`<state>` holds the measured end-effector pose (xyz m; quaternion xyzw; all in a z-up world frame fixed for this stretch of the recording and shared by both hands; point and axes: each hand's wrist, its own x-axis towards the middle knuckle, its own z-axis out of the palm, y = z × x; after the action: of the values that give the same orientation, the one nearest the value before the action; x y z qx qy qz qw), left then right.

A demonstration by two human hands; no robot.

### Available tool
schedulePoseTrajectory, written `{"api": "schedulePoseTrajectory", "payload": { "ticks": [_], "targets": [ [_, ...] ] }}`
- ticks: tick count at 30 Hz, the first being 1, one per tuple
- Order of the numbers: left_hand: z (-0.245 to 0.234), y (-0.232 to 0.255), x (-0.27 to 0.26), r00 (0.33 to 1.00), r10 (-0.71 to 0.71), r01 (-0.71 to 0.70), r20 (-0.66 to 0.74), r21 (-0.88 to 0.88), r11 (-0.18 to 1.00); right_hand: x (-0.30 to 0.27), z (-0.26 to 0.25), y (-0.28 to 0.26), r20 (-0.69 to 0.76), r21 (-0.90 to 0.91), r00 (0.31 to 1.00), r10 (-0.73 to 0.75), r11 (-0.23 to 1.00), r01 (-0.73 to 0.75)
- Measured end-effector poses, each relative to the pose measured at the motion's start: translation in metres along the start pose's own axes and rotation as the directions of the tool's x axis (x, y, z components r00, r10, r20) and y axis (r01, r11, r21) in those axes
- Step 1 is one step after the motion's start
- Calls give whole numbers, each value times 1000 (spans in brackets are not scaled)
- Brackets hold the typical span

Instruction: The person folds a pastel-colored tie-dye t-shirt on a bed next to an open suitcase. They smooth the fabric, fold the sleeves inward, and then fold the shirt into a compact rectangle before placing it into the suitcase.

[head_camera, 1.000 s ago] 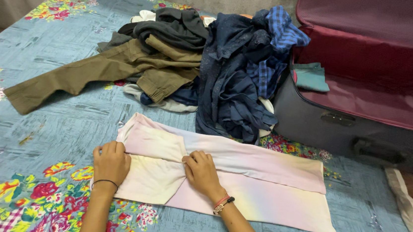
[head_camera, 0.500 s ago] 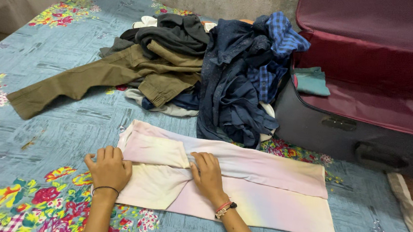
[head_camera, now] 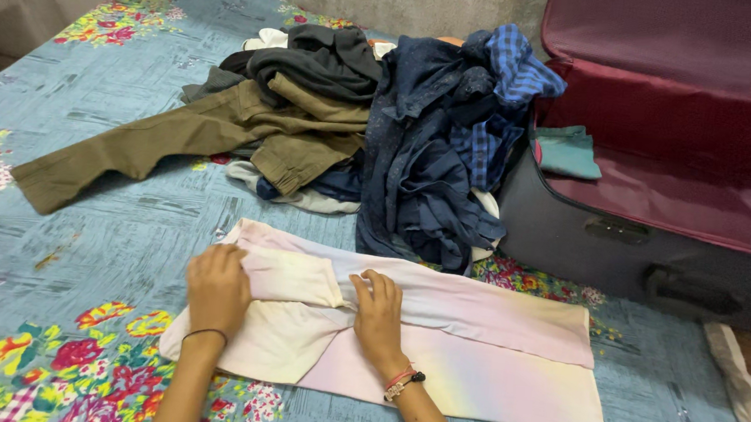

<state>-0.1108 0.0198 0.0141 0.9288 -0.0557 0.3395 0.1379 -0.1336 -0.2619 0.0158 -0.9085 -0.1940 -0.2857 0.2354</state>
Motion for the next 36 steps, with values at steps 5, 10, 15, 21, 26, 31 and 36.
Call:
{"api": "schedulePoseTrajectory", "payload": {
  "ticks": [5,10,15,21,26,31,36],
  "targets": [
    [61,9,21,986,96,-94,138,-24,995,0,4,0,36,-6,999,29,1000,-29],
    [74,-5,28,924,-143,106,355,122,987,7,4,-6,119,-149,968,222,968,-203],
    [77,-18,20,921,-177,146,347,114,983,11,0,-10,177,-214,915,363,921,-325],
    [80,-24,19,915,-196,160,354,129,979,10,-5,-8,187,-177,909,373,923,-343],
    [81,-26,21,921,-179,138,345,140,980,0,-37,23,332,-84,913,236,972,-220],
    [86,-31,22,910,-175,112,376,182,977,-9,-87,87,399,-169,908,126,984,-62],
    [90,-35,18,935,-139,96,326,145,985,-27,-101,114,388,-144,917,96,989,-42]
  ]
}}
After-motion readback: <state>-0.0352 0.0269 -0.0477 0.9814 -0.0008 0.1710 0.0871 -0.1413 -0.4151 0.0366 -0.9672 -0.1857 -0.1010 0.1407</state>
